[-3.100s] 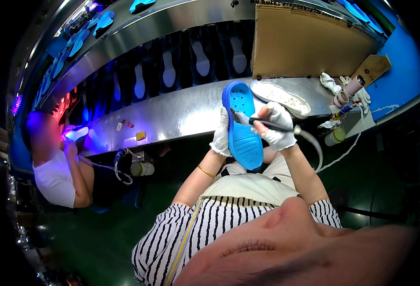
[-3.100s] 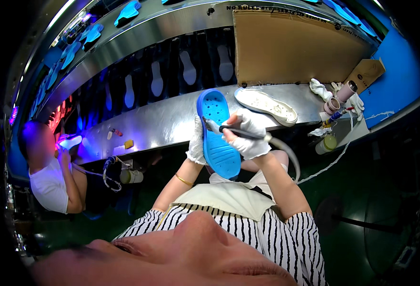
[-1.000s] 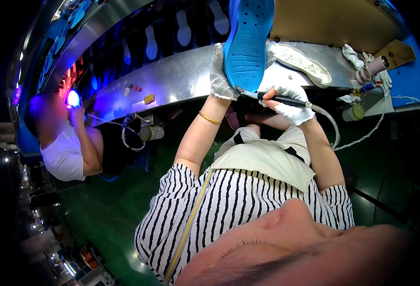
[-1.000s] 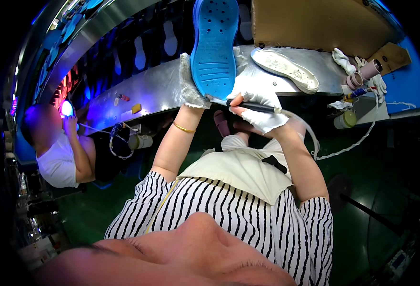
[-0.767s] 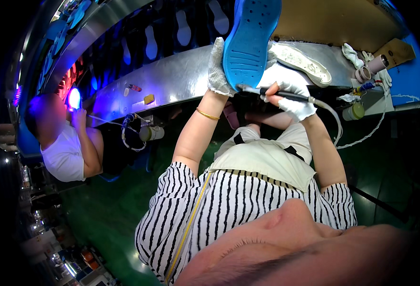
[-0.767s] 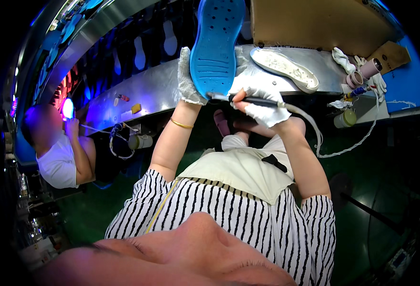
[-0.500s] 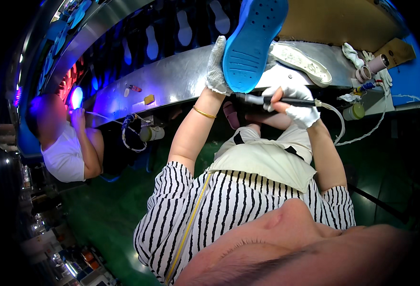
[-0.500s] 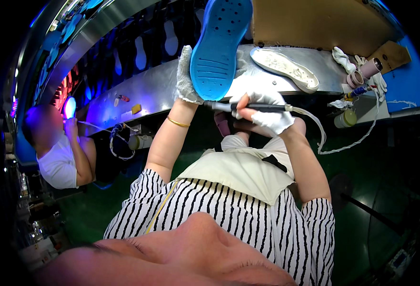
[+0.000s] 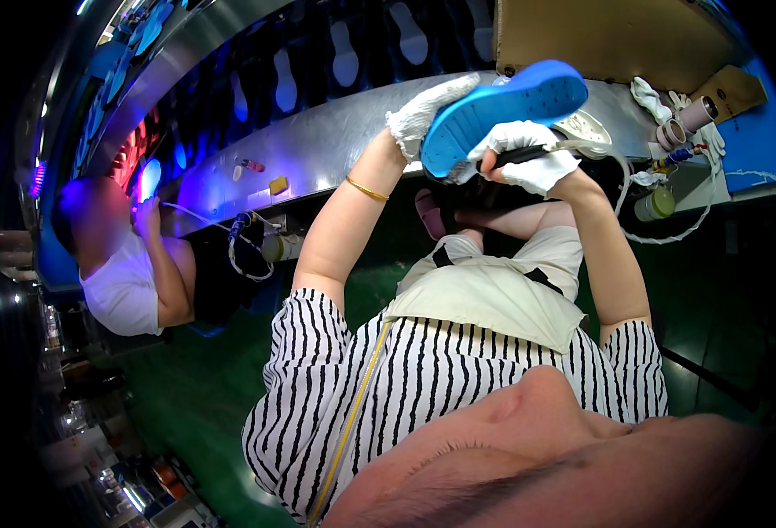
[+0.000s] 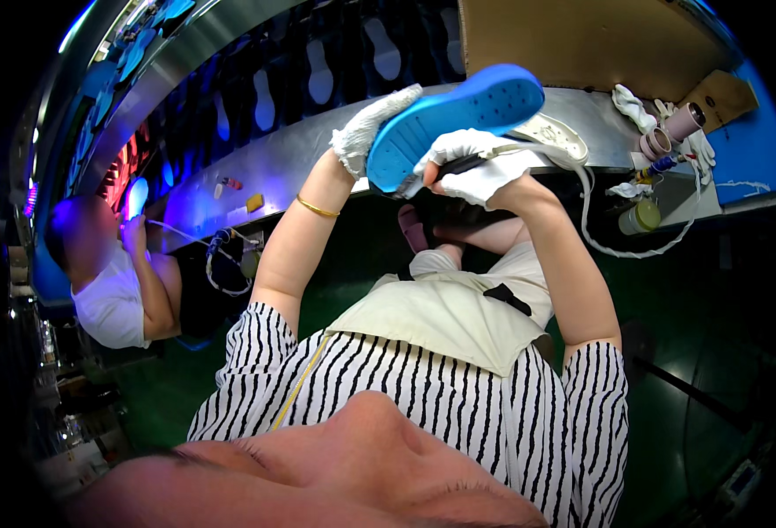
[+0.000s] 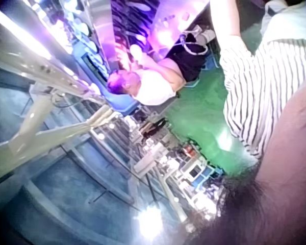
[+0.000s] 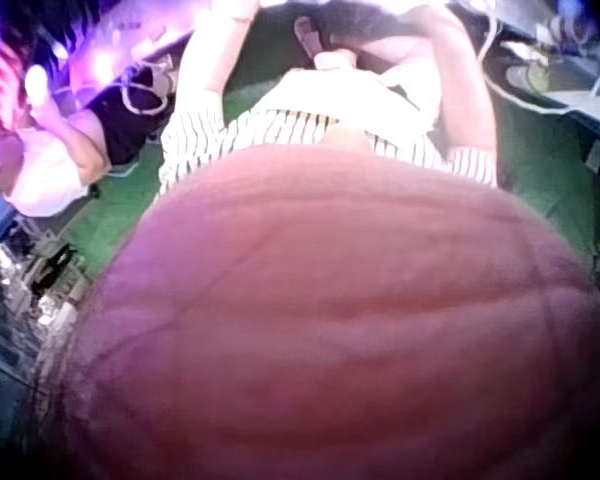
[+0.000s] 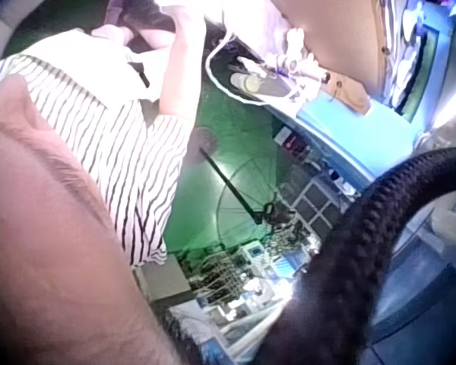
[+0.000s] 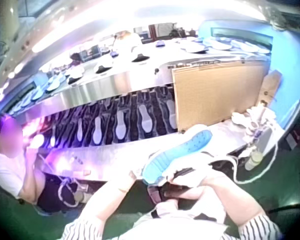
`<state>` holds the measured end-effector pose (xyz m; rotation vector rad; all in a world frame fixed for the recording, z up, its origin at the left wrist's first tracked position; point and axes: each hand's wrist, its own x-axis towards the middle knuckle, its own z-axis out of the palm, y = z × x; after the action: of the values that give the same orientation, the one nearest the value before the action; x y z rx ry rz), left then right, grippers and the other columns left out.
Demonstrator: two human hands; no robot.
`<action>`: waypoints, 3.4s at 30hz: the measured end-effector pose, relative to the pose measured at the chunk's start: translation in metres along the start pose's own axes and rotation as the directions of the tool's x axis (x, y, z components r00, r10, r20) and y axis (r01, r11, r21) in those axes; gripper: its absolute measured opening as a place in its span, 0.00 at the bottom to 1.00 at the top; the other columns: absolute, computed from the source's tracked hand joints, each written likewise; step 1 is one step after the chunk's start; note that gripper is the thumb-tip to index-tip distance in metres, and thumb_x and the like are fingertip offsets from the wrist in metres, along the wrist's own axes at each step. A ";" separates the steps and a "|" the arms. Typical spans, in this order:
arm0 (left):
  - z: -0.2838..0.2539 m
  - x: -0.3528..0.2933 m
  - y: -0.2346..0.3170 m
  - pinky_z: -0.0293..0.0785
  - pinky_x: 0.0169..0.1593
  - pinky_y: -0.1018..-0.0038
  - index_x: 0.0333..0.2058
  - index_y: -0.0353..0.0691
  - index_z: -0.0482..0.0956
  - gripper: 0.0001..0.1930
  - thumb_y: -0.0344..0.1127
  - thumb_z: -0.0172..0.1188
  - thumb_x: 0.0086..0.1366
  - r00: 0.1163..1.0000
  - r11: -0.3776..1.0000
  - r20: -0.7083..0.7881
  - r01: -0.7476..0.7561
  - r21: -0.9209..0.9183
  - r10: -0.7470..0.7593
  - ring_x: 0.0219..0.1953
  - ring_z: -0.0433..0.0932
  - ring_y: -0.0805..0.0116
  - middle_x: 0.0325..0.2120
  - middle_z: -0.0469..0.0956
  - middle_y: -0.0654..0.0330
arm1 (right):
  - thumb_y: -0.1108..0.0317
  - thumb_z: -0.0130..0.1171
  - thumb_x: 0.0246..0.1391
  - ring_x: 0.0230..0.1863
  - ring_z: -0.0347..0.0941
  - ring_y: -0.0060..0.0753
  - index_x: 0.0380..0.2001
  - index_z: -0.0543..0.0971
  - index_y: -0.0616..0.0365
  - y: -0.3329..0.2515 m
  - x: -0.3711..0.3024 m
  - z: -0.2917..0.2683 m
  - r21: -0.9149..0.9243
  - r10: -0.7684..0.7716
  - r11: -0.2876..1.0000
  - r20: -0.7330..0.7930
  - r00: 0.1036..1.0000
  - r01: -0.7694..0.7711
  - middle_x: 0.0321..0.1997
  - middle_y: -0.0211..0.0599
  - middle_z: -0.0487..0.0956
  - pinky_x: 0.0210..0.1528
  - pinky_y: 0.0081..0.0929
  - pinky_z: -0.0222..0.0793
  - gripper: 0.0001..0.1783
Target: The person applies a liquid substance to blue shoe soles using a brush, handling the soles one by one and placing them onto a moving conveyor belt.
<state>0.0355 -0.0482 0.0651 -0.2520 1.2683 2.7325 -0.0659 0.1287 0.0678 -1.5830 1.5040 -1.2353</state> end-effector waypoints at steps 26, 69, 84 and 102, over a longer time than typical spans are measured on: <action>0.003 0.000 -0.037 0.73 0.50 0.61 0.50 0.31 0.69 0.30 0.56 0.41 0.65 0.944 0.858 0.009 -0.296 -0.419 0.330 0.43 0.76 0.55 0.44 0.74 0.46 | 0.75 0.60 0.47 0.26 0.74 0.21 0.28 0.79 0.64 -0.021 -0.032 0.038 0.423 0.283 0.889 -0.211 0.936 -0.174 0.26 0.34 0.79 0.31 0.18 0.71 0.04; 0.031 0.019 -0.039 0.70 0.52 0.62 0.56 0.37 0.62 0.34 0.61 0.39 0.64 0.915 0.905 -0.181 -0.390 -0.169 0.360 0.47 0.74 0.57 0.48 0.71 0.49 | 0.80 0.64 0.42 0.31 0.74 0.21 0.29 0.78 0.58 0.012 0.007 -0.030 -0.070 -0.227 0.970 -0.607 0.762 0.233 0.29 0.32 0.77 0.35 0.20 0.69 0.08; 0.056 0.044 0.063 0.75 0.46 0.57 0.54 0.31 0.62 0.36 0.62 0.38 0.64 0.856 0.834 0.068 -0.515 0.197 0.513 0.39 0.78 0.52 0.42 0.74 0.45 | 0.79 0.63 0.34 0.33 0.75 0.38 0.27 0.77 0.59 -0.053 -0.050 -0.079 -0.591 -0.509 0.756 -0.259 0.821 0.282 0.33 0.42 0.77 0.35 0.27 0.70 0.11; 0.035 0.130 0.240 0.69 0.48 0.64 0.40 0.44 0.78 0.18 0.48 0.53 0.57 0.541 -0.518 0.321 0.262 0.814 0.778 0.41 0.74 0.53 0.37 0.76 0.51 | 0.85 0.61 0.39 0.34 0.71 0.24 0.27 0.74 0.59 -0.008 -0.067 -0.079 -0.211 -0.202 0.974 -0.637 0.744 0.083 0.31 0.34 0.75 0.40 0.19 0.66 0.12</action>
<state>-0.1379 -0.1709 0.2402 -0.5451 3.8512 -0.0388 -0.1291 0.2081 0.0901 -1.4551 1.9822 -1.9440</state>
